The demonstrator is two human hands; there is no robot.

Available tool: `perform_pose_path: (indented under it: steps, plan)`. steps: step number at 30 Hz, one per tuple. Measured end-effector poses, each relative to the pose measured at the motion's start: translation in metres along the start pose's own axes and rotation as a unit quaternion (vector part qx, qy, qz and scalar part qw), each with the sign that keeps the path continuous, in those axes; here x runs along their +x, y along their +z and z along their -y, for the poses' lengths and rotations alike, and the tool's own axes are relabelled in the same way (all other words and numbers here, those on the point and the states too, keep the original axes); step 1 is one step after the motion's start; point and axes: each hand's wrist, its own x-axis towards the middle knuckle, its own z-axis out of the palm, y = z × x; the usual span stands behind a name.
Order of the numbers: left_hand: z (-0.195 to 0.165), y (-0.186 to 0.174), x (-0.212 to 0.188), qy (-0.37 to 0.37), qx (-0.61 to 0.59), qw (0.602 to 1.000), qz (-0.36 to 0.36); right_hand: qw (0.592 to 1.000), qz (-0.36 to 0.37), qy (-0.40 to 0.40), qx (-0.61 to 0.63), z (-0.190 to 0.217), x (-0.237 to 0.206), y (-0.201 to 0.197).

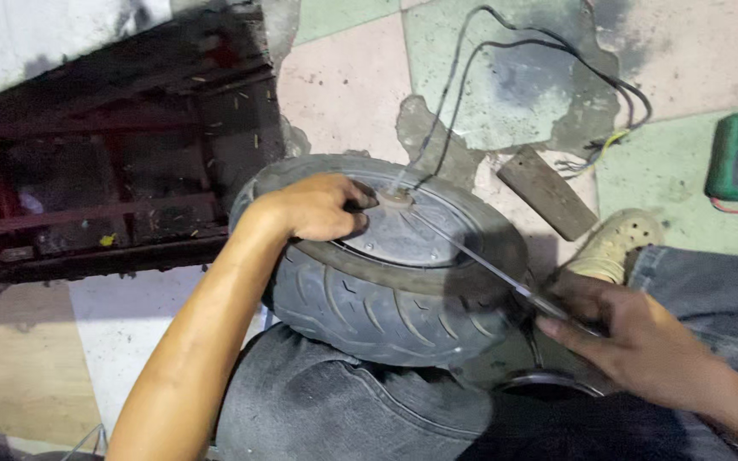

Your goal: The person removes a plastic cover from a small tire using a screwdriver, then separates the tire from the wheel hub. The person places the tire and hub components on the floor.

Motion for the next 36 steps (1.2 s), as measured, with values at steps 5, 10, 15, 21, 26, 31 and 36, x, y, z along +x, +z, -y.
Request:
perform_pose_path:
  steps: [5,10,15,21,26,31,36]
  plan:
    - [-0.001,0.000,-0.003,-0.005,-0.001,1.000,-0.007,0.923,-0.015,0.093,-0.373,0.035,-0.008,-0.005]
    - [-0.001,-0.001,-0.002,-0.007,-0.018,1.000,0.001,0.919,-0.131,-0.143,-0.344,0.051,-0.006,-0.005]
    - [-0.004,-0.004,0.005,-0.003,-0.004,1.000,-0.001,0.904,-0.106,-0.088,-0.405,0.065,-0.008,-0.004]
    - [-0.007,-0.006,0.007,0.003,0.003,1.000,0.001,0.968,-0.049,0.035,-0.245,0.069,-0.010,0.003]
    - [-0.003,0.000,0.004,0.005,0.022,1.000,-0.011,0.991,-0.048,0.098,-0.081,0.025,-0.005,0.018]
    - [0.003,0.003,0.004,0.020,0.013,0.999,-0.021,0.939,0.024,0.163,0.302,-0.017,0.004,0.030]
    - [0.002,0.004,-0.001,0.000,0.003,1.000,-0.018,0.958,0.031,0.126,0.255,-0.010,0.008,0.022]
